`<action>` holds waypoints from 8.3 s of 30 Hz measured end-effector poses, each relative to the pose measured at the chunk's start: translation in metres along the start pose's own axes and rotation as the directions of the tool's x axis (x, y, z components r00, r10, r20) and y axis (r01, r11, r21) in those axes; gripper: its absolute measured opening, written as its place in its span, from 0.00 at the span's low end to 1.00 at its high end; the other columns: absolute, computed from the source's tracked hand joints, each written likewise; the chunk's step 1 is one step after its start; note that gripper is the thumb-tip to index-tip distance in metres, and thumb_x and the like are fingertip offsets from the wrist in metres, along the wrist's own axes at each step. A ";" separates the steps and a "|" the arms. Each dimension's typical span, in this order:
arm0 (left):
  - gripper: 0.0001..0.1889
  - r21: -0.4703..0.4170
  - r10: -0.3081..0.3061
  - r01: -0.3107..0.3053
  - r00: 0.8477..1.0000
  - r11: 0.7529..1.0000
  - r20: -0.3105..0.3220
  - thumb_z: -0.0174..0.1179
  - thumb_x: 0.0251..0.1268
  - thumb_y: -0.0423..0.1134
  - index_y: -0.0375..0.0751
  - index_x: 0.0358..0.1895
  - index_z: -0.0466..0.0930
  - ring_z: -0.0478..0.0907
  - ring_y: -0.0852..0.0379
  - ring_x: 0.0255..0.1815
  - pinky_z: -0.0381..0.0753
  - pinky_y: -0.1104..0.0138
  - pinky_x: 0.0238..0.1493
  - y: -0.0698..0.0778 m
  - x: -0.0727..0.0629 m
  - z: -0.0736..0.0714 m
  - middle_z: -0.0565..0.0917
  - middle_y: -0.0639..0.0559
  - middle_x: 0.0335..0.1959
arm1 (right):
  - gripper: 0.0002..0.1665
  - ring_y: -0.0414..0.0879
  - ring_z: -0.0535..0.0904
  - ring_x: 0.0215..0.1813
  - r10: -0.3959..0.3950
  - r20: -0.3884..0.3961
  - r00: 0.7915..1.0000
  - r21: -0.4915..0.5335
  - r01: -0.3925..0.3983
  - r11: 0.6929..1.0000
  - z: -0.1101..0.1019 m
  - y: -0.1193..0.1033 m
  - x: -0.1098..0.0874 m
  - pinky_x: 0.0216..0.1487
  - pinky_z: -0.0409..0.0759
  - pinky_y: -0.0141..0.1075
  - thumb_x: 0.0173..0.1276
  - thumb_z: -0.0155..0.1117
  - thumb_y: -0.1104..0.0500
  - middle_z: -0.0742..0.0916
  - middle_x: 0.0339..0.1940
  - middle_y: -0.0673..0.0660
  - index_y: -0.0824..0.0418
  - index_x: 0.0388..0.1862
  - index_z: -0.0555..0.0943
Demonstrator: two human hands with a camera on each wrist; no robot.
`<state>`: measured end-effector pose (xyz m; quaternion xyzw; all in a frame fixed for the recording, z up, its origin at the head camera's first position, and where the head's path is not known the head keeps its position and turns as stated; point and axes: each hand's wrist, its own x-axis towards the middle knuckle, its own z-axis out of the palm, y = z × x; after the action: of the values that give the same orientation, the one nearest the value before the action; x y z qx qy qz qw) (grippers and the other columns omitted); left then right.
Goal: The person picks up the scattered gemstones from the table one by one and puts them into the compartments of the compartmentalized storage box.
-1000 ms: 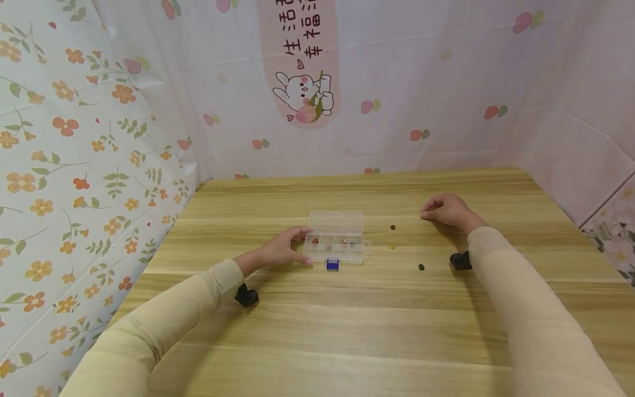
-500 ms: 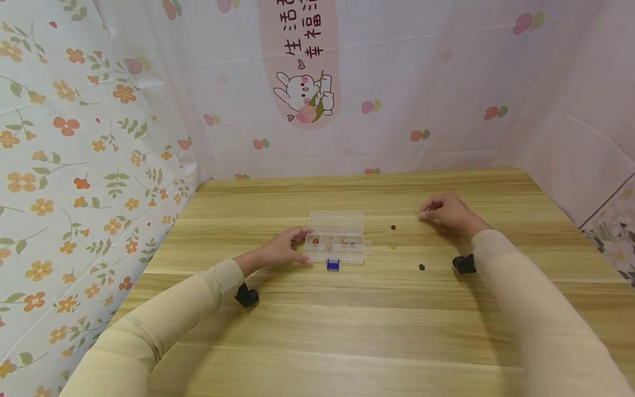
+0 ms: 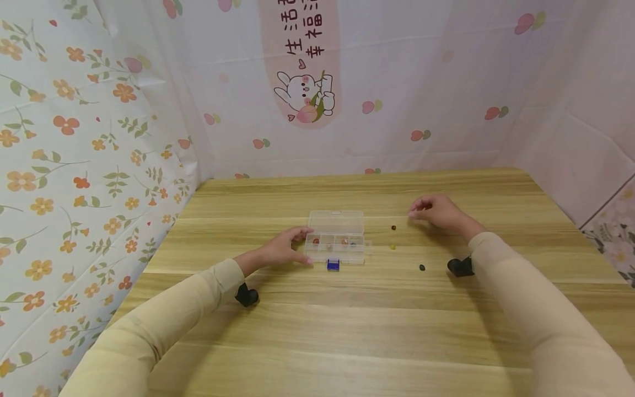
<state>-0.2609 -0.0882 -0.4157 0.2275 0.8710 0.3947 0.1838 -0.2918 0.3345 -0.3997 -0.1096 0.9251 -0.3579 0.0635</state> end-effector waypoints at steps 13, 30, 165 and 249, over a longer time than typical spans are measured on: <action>0.44 -0.014 -0.005 0.005 1.000 1.000 -0.002 0.77 0.49 0.43 0.43 0.71 0.65 0.65 0.48 0.64 0.62 0.55 0.66 -0.001 0.000 0.000 0.71 0.47 0.62 | 0.21 0.51 0.70 0.41 -0.034 0.029 0.999 0.062 0.032 0.998 0.015 -0.024 0.002 0.40 0.71 0.39 0.69 0.64 0.47 0.81 0.43 0.58 0.63 0.49 0.82; 0.43 -0.016 -0.008 0.008 1.000 1.000 -0.004 0.77 0.49 0.43 0.44 0.71 0.65 0.66 0.48 0.64 0.62 0.55 0.66 -0.003 0.000 0.000 0.71 0.48 0.61 | 0.15 0.52 0.72 0.37 -0.129 0.050 0.990 0.152 0.120 0.981 0.040 -0.058 0.008 0.37 0.72 0.39 0.68 0.67 0.52 0.80 0.36 0.58 0.63 0.42 0.83; 0.43 -0.054 -0.021 0.022 1.000 0.998 0.015 0.76 0.51 0.41 0.46 0.71 0.64 0.64 0.50 0.65 0.60 0.57 0.67 -0.001 -0.002 -0.002 0.69 0.48 0.63 | 0.07 0.51 0.67 0.37 -0.261 0.044 0.964 0.117 0.255 0.960 0.075 -0.112 0.006 0.37 0.66 0.41 0.63 0.72 0.59 0.83 0.39 0.54 0.61 0.38 0.85; 0.43 -0.038 -0.033 0.033 0.999 0.999 0.022 0.76 0.51 0.43 0.46 0.72 0.64 0.63 0.48 0.67 0.61 0.56 0.67 -0.001 0.000 -0.001 0.68 0.47 0.66 | 0.17 0.43 0.71 0.32 -0.240 0.317 0.918 0.210 0.179 0.961 0.018 0.005 -0.080 0.30 0.71 0.34 0.60 0.72 0.62 0.79 0.33 0.55 0.68 0.46 0.81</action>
<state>-0.2614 -0.0895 -0.4157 0.2137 0.8650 0.4057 0.2038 -0.2115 0.3467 -0.4129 -0.2622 0.8477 -0.4191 0.1926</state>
